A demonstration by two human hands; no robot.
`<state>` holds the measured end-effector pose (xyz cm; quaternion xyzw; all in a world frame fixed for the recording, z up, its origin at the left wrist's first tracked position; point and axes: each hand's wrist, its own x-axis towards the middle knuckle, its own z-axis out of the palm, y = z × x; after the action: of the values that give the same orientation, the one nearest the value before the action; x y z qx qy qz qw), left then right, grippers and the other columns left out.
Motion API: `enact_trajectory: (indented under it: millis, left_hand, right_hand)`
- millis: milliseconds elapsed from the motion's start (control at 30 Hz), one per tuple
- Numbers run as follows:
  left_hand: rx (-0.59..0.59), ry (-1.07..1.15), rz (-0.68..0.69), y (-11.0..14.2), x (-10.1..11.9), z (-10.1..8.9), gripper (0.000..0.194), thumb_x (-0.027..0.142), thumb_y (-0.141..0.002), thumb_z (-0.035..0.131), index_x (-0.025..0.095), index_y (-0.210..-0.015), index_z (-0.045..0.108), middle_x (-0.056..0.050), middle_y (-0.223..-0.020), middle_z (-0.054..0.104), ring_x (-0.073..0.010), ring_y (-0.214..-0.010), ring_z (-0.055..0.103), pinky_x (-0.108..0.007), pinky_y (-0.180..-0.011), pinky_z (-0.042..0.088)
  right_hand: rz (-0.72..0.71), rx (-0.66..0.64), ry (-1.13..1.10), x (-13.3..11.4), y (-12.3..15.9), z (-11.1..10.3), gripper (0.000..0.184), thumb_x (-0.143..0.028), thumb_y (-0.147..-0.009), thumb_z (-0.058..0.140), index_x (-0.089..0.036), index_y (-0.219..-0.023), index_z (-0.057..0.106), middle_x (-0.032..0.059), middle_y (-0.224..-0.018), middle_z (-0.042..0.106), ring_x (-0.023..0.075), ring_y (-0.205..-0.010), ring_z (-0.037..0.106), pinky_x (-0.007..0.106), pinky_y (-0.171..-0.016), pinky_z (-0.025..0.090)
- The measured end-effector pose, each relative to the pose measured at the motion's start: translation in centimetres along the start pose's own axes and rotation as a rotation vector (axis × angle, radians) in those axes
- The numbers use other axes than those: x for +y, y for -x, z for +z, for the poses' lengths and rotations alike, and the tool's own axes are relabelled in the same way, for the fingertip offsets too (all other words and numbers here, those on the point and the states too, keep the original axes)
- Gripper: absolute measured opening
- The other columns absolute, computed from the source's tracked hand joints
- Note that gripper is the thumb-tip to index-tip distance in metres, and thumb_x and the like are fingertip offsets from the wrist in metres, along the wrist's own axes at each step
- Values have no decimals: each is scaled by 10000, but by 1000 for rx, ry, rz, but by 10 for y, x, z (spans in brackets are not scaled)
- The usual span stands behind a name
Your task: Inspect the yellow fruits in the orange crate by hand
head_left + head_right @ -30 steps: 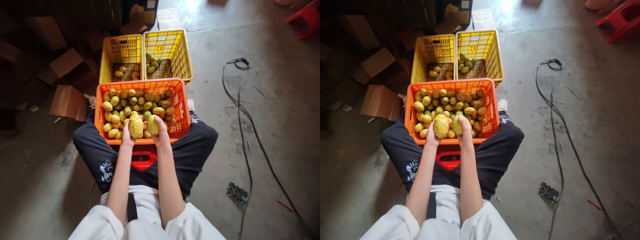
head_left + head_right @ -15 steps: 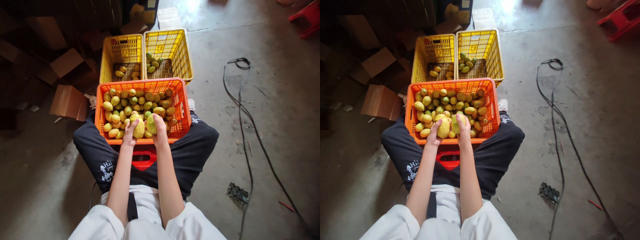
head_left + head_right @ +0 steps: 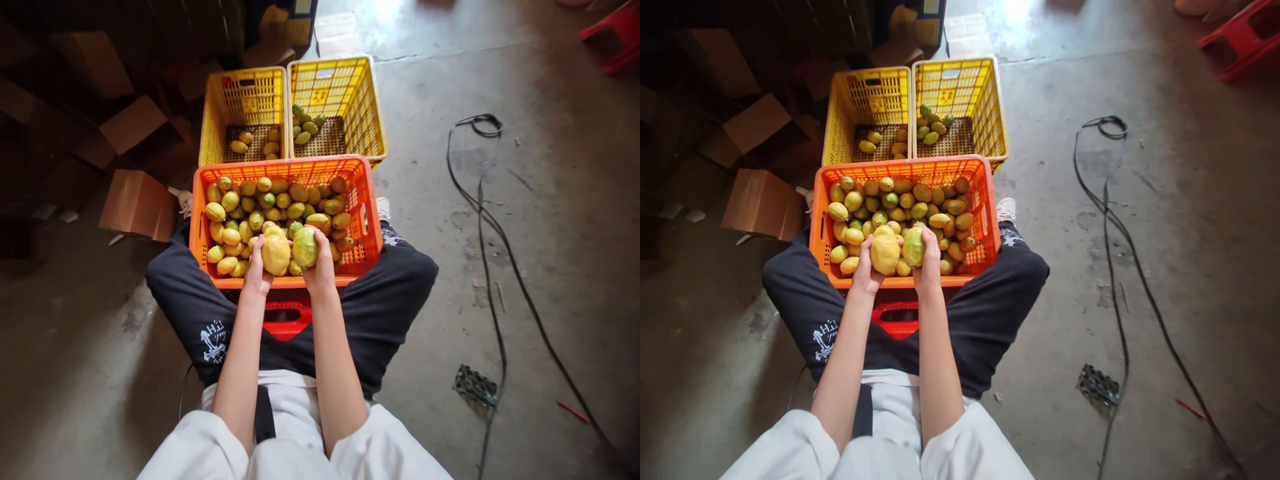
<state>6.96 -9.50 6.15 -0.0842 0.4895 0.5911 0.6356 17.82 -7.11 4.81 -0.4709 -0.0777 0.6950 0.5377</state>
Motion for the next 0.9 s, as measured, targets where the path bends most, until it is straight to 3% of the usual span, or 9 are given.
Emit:
enact_trajectory:
  millis: [67,167,367,567,700,800,900]
  left_hand:
    - [7,-13,7,-3,-1,-2,320,476,-983,693,182,-1081,772,-140,-1149,865,-368,-1284,784,-441,-1074,656]
    - [6,-19,3,-6,-2,-5,343,502,-998,688,178,-1075,771,-146,-1153,861,-358,-1261,790,-430,-1060,660]
    - [9,14,-80,-2,0,1,419,479,-1122,468,184,-1073,761,-110,-1037,852,-291,-1208,804,-380,-1011,671]
    - [-8,37,-115,7,8,5,441,546,-1104,519,170,-1111,749,-130,-1060,838,-299,-1124,817,-408,-993,679]
    - [9,43,-189,11,13,0,427,514,-1068,630,123,-1213,721,-120,-973,799,-258,-943,811,-425,-998,681]
    - [37,43,-195,9,14,-5,418,446,-1002,749,124,-1263,698,-78,-927,771,-229,-869,797,-409,-993,686]
    - [8,36,-180,6,11,-8,422,410,-951,787,148,-1270,699,-83,-964,788,-264,-966,817,-411,-987,689]
  right_hand:
    - [65,68,-68,-3,1,4,269,-481,-961,688,-223,-1022,735,3,-811,775,216,-824,813,307,-706,700]
    - [161,127,-120,-9,1,10,396,-513,-1056,545,-180,-945,727,51,-725,763,240,-746,817,334,-670,704]
    - [203,118,-151,-13,2,15,564,-521,-1121,355,-158,-920,737,94,-728,782,246,-741,827,338,-667,710]
    - [172,17,-159,-7,2,9,477,-608,-1043,546,-180,-945,732,66,-724,775,249,-720,815,341,-644,711]
    - [102,0,-134,-4,3,3,419,-625,-913,774,-222,-997,691,26,-818,783,233,-751,818,336,-666,718]
    - [17,-19,-55,1,3,-2,523,-546,-747,957,-251,-1040,641,-14,-902,783,204,-790,816,323,-716,720]
    - [-74,-5,17,7,2,-3,714,-452,-582,1060,-277,-1082,581,-40,-943,772,172,-786,793,309,-754,705]
